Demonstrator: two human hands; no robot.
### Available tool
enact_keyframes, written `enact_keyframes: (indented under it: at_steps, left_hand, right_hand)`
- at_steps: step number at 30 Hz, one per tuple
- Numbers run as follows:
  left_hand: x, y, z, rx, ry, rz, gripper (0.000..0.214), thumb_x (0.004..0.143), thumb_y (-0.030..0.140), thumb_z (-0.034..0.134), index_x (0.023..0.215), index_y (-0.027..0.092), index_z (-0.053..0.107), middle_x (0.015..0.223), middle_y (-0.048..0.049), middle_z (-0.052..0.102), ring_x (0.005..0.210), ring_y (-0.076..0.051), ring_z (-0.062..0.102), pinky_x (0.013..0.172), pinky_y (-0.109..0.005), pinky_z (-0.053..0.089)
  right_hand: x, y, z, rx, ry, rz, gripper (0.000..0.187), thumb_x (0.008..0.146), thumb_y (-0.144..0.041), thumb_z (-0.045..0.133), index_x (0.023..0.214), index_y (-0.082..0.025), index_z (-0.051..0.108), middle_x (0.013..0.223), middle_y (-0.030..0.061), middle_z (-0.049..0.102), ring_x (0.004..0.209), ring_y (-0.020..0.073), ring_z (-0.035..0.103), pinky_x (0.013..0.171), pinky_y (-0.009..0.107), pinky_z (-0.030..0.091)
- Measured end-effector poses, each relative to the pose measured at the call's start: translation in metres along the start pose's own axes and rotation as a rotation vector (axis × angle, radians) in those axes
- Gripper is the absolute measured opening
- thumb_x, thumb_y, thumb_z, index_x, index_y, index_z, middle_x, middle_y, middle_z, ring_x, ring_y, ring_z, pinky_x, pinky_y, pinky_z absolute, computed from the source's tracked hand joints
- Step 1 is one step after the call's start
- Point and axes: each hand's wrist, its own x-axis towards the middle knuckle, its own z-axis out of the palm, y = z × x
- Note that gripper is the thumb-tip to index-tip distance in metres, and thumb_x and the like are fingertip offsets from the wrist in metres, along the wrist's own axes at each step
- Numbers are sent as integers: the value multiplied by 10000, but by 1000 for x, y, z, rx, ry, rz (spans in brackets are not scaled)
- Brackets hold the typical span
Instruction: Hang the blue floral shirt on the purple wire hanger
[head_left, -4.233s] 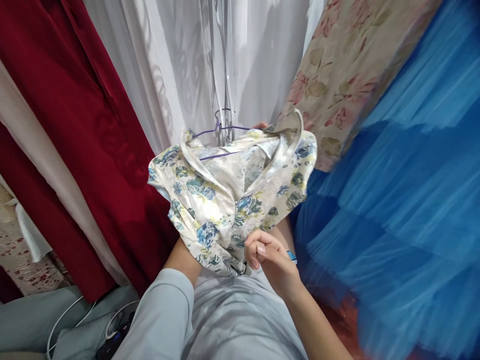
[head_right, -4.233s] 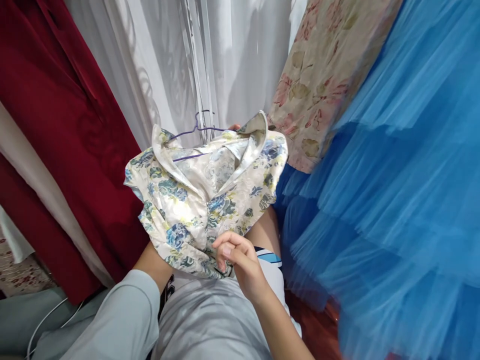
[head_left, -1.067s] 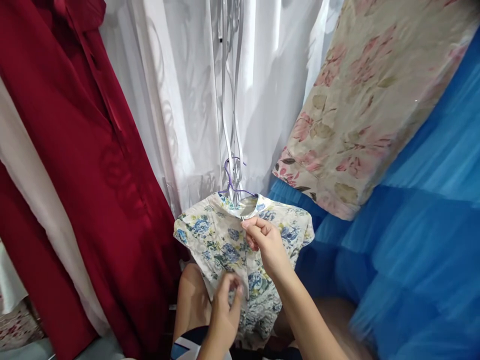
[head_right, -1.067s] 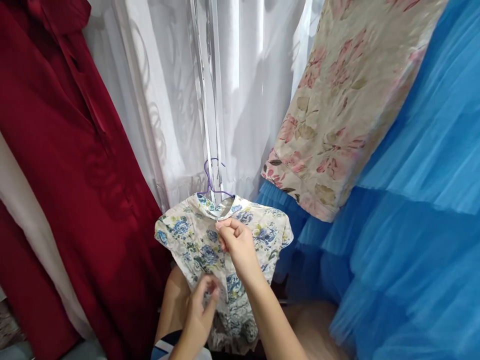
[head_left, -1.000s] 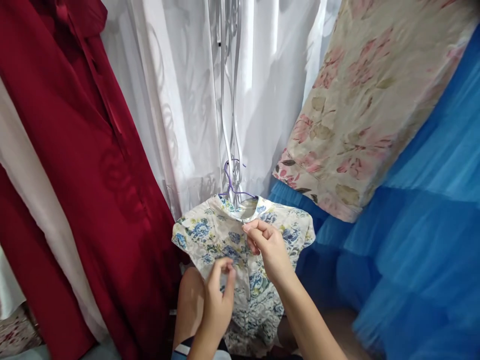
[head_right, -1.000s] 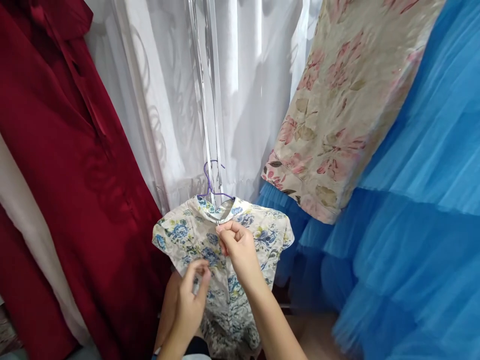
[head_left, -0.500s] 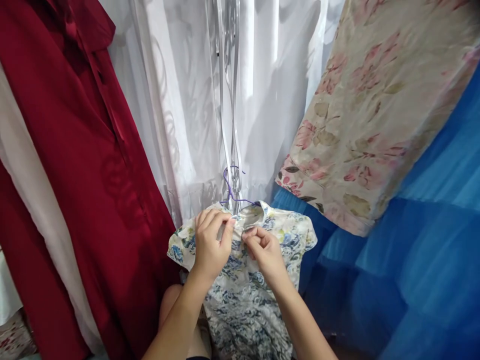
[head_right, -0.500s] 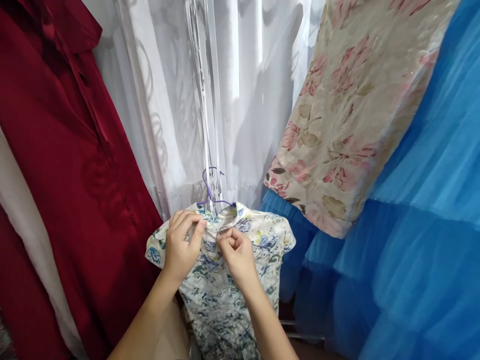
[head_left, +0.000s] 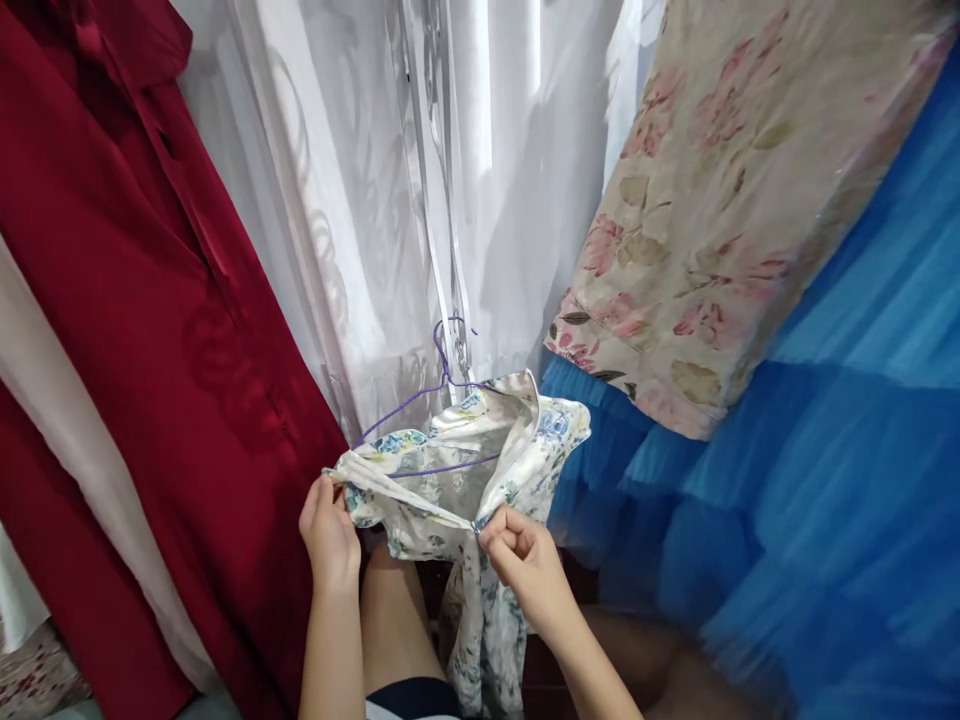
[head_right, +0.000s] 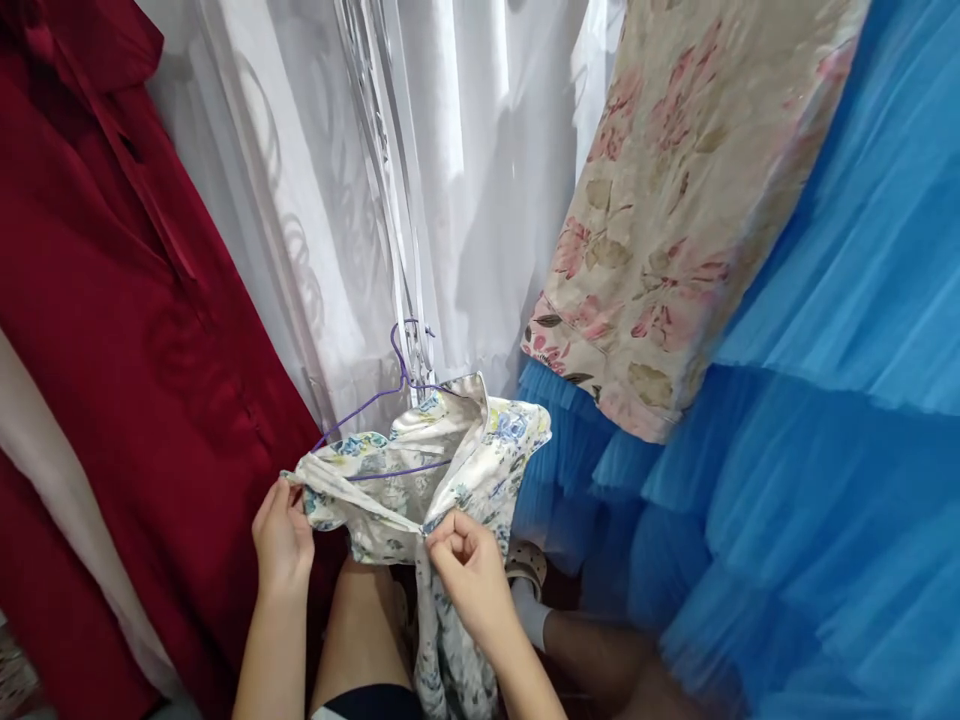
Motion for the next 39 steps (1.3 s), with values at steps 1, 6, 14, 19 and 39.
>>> enact_keyframes:
  at_steps: [1, 6, 14, 19, 39]
  left_hand:
    - [-5, -5, -7, -48, 4, -109, 137, 825, 258, 661, 856, 129, 627, 786, -24, 668, 763, -135, 644, 771, -258, 511]
    - [-29, -20, -29, -50, -88, -466, 114, 806, 203, 658, 882, 123, 627, 831, -47, 696, 729, -138, 663, 673, -240, 526]
    - [-88, -12, 7, 207, -668, -487, 279, 798, 389, 723, 831, 124, 643, 801, -52, 643, 751, -144, 612, 750, -260, 487]
    - [-141, 11, 41, 177, -968, -330, 240, 904, 369, 615, 819, 144, 611, 784, -25, 551, 749, -128, 519, 715, -236, 427]
    - [-171, -22, -9, 537, -1259, -617, 609, 818, 566, 663, 1284, 183, 576, 1254, -109, 637, 1169, -282, 573, 1028, -363, 418]
  right_hand:
    - [-3, 6, -3, -8, 12, 8, 238, 833, -341, 598, 693, -194, 474, 471, -97, 301, 443, 59, 220, 460, 220, 159]
    - [-19, 36, -20, -49, 78, 57, 217, 842, -347, 574, 705, -197, 495, 485, -83, 318, 455, 77, 239, 466, 227, 167]
    - [-38, 98, -66, -255, 163, 180, 291, 803, -374, 584, 599, -212, 453, 460, -36, 411, 453, 127, 375, 485, 259, 286]
    - [-57, 58, -63, -349, -41, 122, 511, 718, -296, 730, 1205, -187, 618, 1142, 92, 650, 998, 257, 601, 865, 351, 477]
    - [-61, -56, -80, -294, -66, 116, 350, 827, -507, 672, 862, -165, 738, 832, 63, 697, 830, 244, 631, 740, 306, 515]
